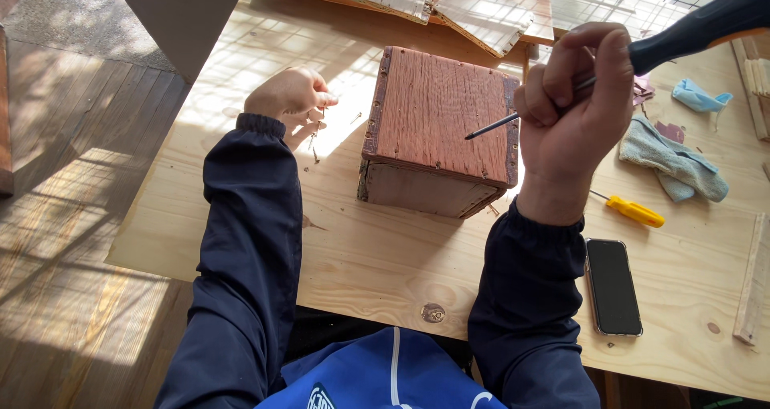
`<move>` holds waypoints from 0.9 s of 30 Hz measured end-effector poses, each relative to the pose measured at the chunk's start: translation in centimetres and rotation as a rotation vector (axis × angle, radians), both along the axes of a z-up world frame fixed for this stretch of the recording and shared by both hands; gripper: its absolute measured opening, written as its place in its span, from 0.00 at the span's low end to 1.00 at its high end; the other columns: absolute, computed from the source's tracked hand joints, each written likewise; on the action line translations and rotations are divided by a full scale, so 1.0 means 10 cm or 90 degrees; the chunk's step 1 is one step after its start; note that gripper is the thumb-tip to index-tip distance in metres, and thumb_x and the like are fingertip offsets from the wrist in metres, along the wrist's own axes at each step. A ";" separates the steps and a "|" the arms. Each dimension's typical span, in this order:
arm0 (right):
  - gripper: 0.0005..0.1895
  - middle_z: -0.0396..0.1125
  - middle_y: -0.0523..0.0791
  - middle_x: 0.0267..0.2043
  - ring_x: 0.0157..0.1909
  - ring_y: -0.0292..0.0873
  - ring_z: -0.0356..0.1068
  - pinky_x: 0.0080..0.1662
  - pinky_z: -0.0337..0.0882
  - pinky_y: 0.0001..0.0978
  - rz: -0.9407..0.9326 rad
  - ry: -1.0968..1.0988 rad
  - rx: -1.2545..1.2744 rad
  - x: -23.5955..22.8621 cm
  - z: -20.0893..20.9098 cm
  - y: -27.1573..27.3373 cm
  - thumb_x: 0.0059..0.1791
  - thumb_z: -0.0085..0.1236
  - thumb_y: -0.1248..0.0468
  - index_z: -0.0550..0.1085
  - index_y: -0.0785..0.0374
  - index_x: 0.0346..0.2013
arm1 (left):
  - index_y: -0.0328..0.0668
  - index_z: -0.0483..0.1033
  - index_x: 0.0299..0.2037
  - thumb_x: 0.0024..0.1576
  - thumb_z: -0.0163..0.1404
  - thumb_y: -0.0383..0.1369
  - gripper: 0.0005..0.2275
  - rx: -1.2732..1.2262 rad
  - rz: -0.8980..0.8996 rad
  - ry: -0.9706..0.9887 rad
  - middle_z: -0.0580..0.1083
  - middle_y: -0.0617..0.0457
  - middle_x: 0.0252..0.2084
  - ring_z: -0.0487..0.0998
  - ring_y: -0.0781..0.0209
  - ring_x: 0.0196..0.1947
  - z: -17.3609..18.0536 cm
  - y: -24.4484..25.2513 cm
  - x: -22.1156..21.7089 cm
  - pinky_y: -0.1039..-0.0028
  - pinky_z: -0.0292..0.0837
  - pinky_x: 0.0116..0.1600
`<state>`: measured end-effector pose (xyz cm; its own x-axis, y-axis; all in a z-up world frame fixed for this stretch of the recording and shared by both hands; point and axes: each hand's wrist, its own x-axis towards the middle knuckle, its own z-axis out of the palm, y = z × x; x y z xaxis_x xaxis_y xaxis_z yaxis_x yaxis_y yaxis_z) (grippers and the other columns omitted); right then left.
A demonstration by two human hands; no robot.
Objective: The person uses a screwdriver to remove screws from a small wooden box, detaches the lid, and then reattaches it by driving screws back in. The person handles the box and lid multiple times while working on a wooden workbench.
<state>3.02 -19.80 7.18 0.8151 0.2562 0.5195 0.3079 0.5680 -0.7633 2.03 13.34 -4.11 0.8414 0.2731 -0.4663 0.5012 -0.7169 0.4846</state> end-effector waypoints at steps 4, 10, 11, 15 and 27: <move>0.16 0.40 0.37 0.20 0.18 0.31 0.36 0.24 0.38 0.24 -0.010 -0.002 -0.047 0.02 0.02 -0.03 0.53 0.51 0.47 0.68 0.56 0.35 | 0.46 0.81 0.47 0.64 0.53 0.46 0.13 0.001 0.014 -0.046 0.79 0.55 0.51 0.75 0.62 0.47 0.04 0.02 -0.01 0.68 0.70 0.53; 0.13 0.50 0.40 0.22 0.22 0.31 0.44 0.25 0.45 0.21 -0.035 -0.039 -0.291 0.32 -0.08 -0.35 0.61 0.45 0.57 0.71 0.64 0.43 | 0.40 0.77 0.49 0.57 0.39 0.61 0.31 -0.141 -0.122 -0.263 0.81 0.50 0.44 0.83 0.61 0.40 0.36 -0.14 -0.11 0.69 0.75 0.45; 0.14 0.56 0.43 0.24 0.21 0.35 0.51 0.24 0.53 0.23 -0.056 -0.071 -0.379 0.38 -0.10 -0.41 0.63 0.45 0.57 0.70 0.66 0.45 | 0.43 0.78 0.50 0.58 0.39 0.60 0.29 -0.162 -0.124 -0.229 0.82 0.52 0.45 0.84 0.62 0.41 0.49 -0.25 -0.16 0.70 0.75 0.42; 0.15 0.72 0.47 0.35 0.34 0.39 0.76 0.29 0.79 0.29 -0.216 -0.046 -0.675 0.55 -0.14 -0.45 0.63 0.46 0.54 0.71 0.64 0.48 | 0.46 0.82 0.48 0.59 0.44 0.55 0.23 -0.093 -0.203 -0.181 0.82 0.58 0.42 0.85 0.68 0.40 0.74 -0.54 -0.29 0.74 0.72 0.37; 0.22 0.67 0.51 0.26 0.34 0.58 0.71 0.38 0.68 0.53 -0.205 -0.147 -0.861 0.67 -0.23 -0.19 0.64 0.48 0.48 0.74 0.61 0.36 | 0.28 0.79 0.46 0.63 0.41 0.63 0.36 0.082 -0.214 -0.274 0.80 0.41 0.30 0.83 0.39 0.40 0.79 -0.83 -0.39 0.54 0.77 0.53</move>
<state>9.75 -21.67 4.86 0.8644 0.4790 0.1528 0.4730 -0.6718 -0.5700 -1.92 5.00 3.77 0.9990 -0.0113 -0.0426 0.0112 -0.8699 0.4930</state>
